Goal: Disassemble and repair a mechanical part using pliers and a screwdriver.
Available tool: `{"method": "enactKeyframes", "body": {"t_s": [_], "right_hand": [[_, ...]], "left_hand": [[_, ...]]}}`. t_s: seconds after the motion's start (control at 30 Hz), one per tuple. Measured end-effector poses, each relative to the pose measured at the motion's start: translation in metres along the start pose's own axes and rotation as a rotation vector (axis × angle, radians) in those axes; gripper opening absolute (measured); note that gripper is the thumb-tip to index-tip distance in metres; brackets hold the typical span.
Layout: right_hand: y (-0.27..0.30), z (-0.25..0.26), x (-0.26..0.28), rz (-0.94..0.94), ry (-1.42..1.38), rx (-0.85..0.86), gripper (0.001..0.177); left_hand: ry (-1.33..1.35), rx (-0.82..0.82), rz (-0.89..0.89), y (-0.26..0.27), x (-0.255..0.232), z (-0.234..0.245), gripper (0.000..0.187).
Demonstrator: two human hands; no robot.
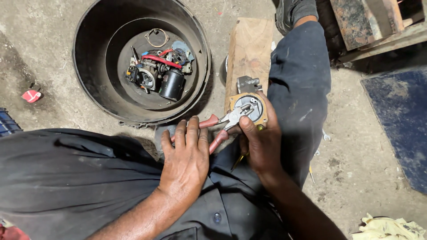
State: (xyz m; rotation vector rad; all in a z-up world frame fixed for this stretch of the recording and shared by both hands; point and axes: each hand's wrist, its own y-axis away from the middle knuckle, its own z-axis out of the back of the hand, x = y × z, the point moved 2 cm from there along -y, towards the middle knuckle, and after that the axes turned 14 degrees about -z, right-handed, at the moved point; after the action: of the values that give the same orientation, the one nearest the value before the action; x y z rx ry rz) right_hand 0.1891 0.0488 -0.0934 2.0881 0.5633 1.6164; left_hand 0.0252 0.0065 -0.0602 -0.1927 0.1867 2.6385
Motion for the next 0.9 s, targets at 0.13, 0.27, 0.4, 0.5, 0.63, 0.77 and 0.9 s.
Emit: {"method": "enactKeyframes", "body": {"t_s": [0.13, 0.27, 0.4, 0.5, 0.63, 0.77, 0.9], "right_hand": [[0.0, 0.002, -0.002, 0.019, 0.015, -0.02, 0.074], [0.0, 0.001, -0.002, 0.021, 0.048, -0.03, 0.075], [0.001, -0.001, -0.003, 0.026, 0.079, -0.043, 0.075], [0.001, -0.004, -0.002, 0.017, 0.041, -0.023, 0.075], [0.0, 0.001, -0.008, 0.01, 0.053, -0.024, 0.076], [0.0, 0.0, -0.004, 0.024, 0.031, -0.011, 0.075], [-0.001, -0.004, 0.003, 0.027, 0.03, 0.007, 0.074]], "left_hand": [[-0.035, 0.006, 0.011, -0.002, -0.004, 0.002, 0.054], [-0.09, 0.026, 0.022, -0.002, -0.007, 0.003, 0.046], [-0.121, 0.006, 0.037, -0.001, -0.01, 0.002, 0.043], [-0.158, -0.003, 0.039, -0.001, -0.011, 0.005, 0.047], [-0.209, 0.047, 0.021, -0.002, -0.01, 0.011, 0.048], [-0.264, 0.082, 0.01, -0.001, -0.01, 0.009, 0.05], [-0.222, 0.055, 0.02, 0.002, -0.009, 0.002, 0.052]]}}
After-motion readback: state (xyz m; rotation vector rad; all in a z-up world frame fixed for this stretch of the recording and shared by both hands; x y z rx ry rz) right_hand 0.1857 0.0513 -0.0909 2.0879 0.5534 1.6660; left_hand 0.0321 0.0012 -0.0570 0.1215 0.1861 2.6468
